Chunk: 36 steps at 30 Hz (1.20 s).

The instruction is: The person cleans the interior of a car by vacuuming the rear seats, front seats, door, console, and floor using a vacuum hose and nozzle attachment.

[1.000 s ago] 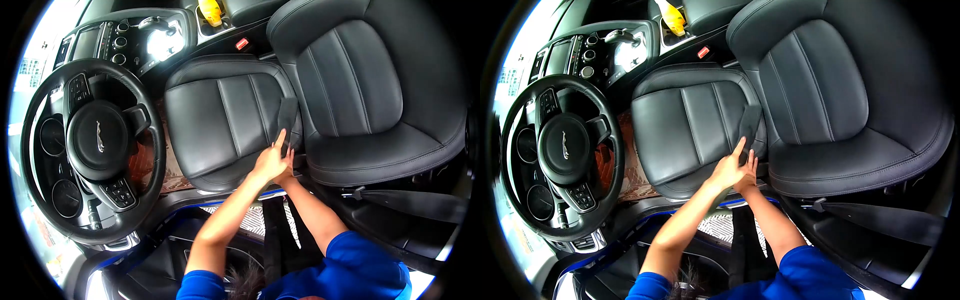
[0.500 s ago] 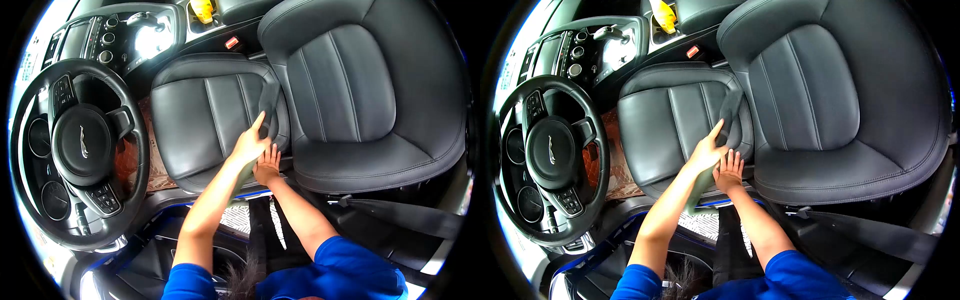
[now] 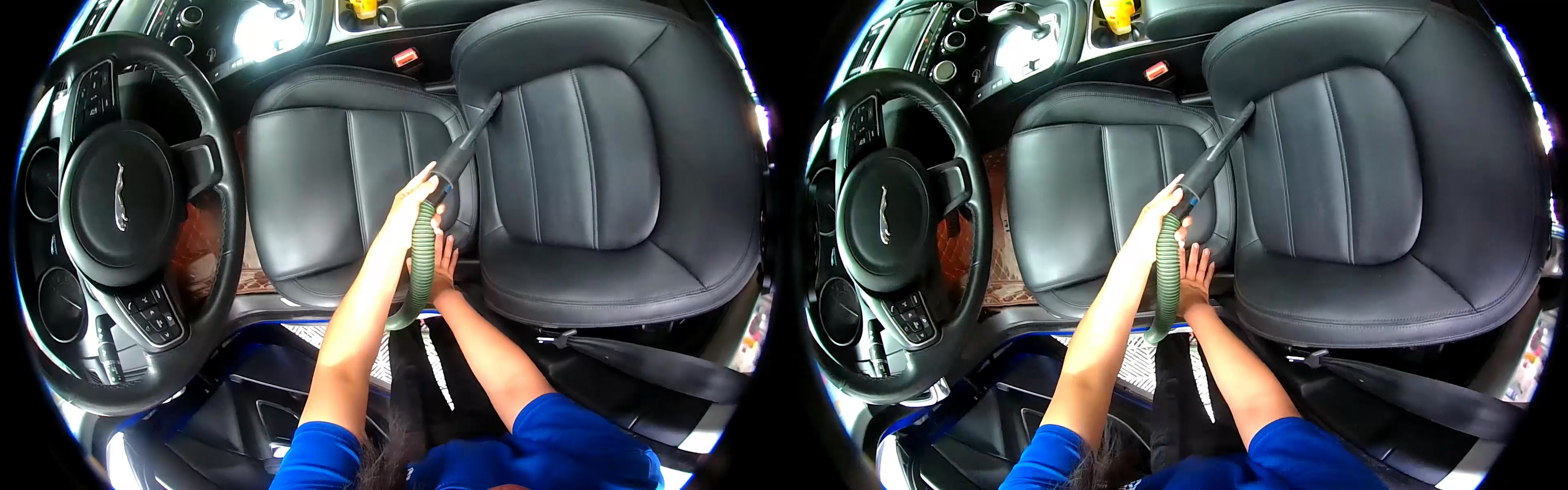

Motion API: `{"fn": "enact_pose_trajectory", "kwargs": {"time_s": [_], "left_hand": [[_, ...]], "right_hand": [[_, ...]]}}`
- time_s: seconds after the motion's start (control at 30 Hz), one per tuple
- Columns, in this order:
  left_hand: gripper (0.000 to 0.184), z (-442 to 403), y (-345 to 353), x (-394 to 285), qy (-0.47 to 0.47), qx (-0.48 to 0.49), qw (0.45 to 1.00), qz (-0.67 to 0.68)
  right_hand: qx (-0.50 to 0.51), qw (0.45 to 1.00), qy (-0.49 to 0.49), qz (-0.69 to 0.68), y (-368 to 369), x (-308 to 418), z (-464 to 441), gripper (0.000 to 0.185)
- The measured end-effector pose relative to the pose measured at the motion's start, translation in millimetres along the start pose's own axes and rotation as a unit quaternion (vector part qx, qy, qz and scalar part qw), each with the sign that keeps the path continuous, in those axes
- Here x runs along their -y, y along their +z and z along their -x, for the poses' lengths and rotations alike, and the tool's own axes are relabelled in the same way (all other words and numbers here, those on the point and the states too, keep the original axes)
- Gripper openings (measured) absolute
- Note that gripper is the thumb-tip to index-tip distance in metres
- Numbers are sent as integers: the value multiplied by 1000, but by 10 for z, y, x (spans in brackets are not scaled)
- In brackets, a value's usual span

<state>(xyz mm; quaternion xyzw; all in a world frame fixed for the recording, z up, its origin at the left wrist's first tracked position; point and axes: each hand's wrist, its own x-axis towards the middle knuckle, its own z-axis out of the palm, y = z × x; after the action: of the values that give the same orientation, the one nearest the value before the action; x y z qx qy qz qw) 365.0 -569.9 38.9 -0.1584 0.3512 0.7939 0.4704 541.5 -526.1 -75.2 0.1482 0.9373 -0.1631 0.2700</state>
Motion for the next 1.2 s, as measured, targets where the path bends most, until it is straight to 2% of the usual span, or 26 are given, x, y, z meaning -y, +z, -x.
{"fn": "enact_pose_trajectory", "kwargs": {"time_s": [0.07, 0.13, 0.17, 0.2, 0.27, 0.33, 0.4, 0.47, 0.53, 0.57, 0.6, 0.67, 0.7, 0.73, 0.8, 0.83, 0.87, 0.93, 0.97, 1.0, 1.07, 1.1, 1.13, 1.2], "left_hand": [[61, -75, -86, 50, 1, 6, 1000, 22], [61, -35, 26, 118, 0, 12, 998, 56], [62, -3, 91, 132, -4, -15, 999, 42], [60, 86, 179, 81, -22, -50, 998, 38], [56, 60, 140, 64, 27, -68, 996, -58], [53, 98, 79, -27, 22, -74, 993, -93], [56, 192, -13, -62, -1, -76, 986, -150], [58, 351, -159, 53, -57, -96, 979, -172], [62, 721, -123, 179, -111, -90, 976, -165], [63, 885, -171, 288, -123, -74, 974, -176], [64, 1029, -211, 380, -132, -57, 972, -186], [65, 1298, -166, 430, -155, -46, 970, -182], [65, 1360, -191, 459, -150, -30, 968, -200], [66, 1445, -146, 404, -151, -11, 966, -211], [67, 1550, -156, 269, -155, 43, 955, -249], [68, 1632, -91, 113, -165, 56, 951, -257], [67, 1698, -13, -50, -188, 40, 942, -276], [66, 1727, -99, -240, -163, 105, 939, -285], [65, 1725, -51, -280, -135, 116, 923, -342], [65, 1685, 43, -263, -138, 119, 922, -342], [63, 1571, 305, -185, -43, 93, 864, -493], [61, 1531, 423, -281, -130, 62, 872, -469], [60, 1434, 385, -380, -171, 52, 882, -435], [60, 1238, 207, -501, -192, 35, 861, -469]], "right_hand": [[2, 1000, 11, 17, -27, 31, -10, 98], [-104, 994, -27, 33, 37, 41, 20, 86], [-91, 993, -20, -67, -8, 33, 27, 78], [-60, 998, -5, -30, -27, 45, 24, 80], [13, 1000, 17, -20, -103, 55, -36, 81], [89, 994, 53, 34, -377, 183, 48, 76], [3, 999, 38, -31, -201, 131, 33, 74], [17, 998, 40, -43, -270, 150, 55, 73], [109, 987, 75, 95, -224, 181, -19, 81], [236, 960, 64, 139, -669, 313, 77, 92], [144, 988, -24, 57, -445, 126, 97, 103], [89, 992, -60, 70, -562, 161, 131, 95], [-120, 992, -17, -26, 5, 57, 6, 83], [-162, 986, -33, -26, 37, 34, 18, 75], [-218, 975, -43, -21, 133, -3, -9, 73], [-163, 986, -28, -16, 81, 5, -6, 74], [-161, 986, -29, -14, 51, 24, 4, 74], [-189, 981, -35, -35, 167, -30, -31, 74], [-273, 960, -61, 20, 309, -72, -86, 77], [-272, 960, -57, 21, 299, -81, -83, 77], [-412, 897, -146, 58, 188, -69, -74, 81], [-17, 996, -63, 65, 62, -46, -89, 84], [12, 996, -46, 72, -97, 32, -73, 80], [2, 1000, -9, -26, -88, 58, -69, 75]]}}
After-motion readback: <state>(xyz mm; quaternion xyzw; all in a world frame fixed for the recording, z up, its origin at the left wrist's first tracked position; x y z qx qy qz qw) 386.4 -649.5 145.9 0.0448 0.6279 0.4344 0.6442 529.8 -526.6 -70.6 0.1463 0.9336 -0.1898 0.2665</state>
